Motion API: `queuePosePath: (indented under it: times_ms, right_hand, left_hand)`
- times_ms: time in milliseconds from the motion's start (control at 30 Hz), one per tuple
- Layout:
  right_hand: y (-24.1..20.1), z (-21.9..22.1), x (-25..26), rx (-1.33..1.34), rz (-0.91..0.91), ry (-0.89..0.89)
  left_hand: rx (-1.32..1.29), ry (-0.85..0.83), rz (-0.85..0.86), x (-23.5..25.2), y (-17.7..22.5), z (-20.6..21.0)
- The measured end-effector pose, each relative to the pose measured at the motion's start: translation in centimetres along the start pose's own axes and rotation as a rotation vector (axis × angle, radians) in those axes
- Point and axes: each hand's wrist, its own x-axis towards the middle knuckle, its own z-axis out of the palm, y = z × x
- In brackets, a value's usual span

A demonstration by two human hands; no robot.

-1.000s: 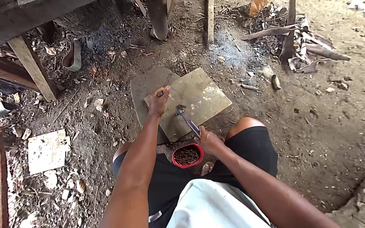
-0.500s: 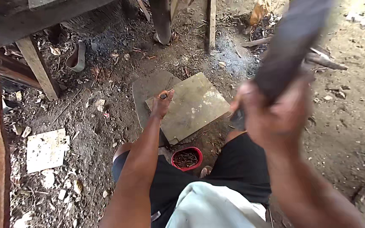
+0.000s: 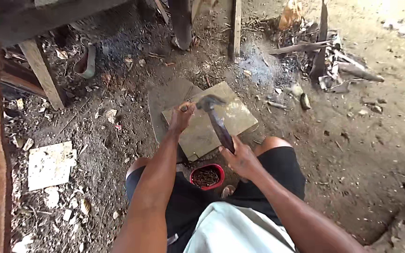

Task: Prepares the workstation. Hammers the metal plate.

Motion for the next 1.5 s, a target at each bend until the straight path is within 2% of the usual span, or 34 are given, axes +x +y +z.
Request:
queuePosePath:
  times_ms: [133, 233, 300, 400, 433, 500, 600, 833, 1300, 1500]
  right_hand:
    - [4.9, 3.3, 1.2, -0.108, 0.109, -0.083]
    - [5.6, 4.9, 2.3, -0.235, 0.184, -0.210]
    - [5.2, 4.9, 2.7, -0.258, 0.199, -0.230]
    - [5.2, 4.5, 2.6, -0.269, 0.198, -0.229]
    - [5.1, 4.3, 2.7, -0.274, 0.196, -0.225]
    - [4.9, 4.2, 3.0, -0.291, 0.201, -0.215]
    - [5.0, 4.8, 2.7, -0.310, 0.205, -0.221]
    - [4.8, 4.3, 2.9, -0.312, 0.201, -0.235]
    - [5.1, 4.3, 3.0, -0.296, 0.199, -0.225]
    - [4.6, 3.7, 3.1, -0.317, 0.200, -0.236]
  left_hand:
    - [0.101, -0.110, 0.061, -2.5, 0.2, 0.7]
    - [0.222, -0.231, 0.178, -5.5, -0.2, 2.0]
    - [0.147, -0.163, 0.183, -4.8, -0.5, 1.5]
    - [-0.180, 0.159, -0.002, -0.4, -1.5, -0.8]
    - [-0.270, 0.218, -0.020, 0.9, -1.5, -1.5]
    - [-0.354, 0.181, 0.016, 1.6, -0.6, -2.5]
    - [-0.355, 0.121, 0.029, -0.2, -0.1, -1.9]
    - [-0.358, 0.047, 0.052, -0.7, -1.5, 0.2]
    - [-0.306, 0.002, 0.059, -0.8, -1.2, -0.2]
    - [-0.277, -0.037, 0.139, -1.5, -1.6, -0.1]
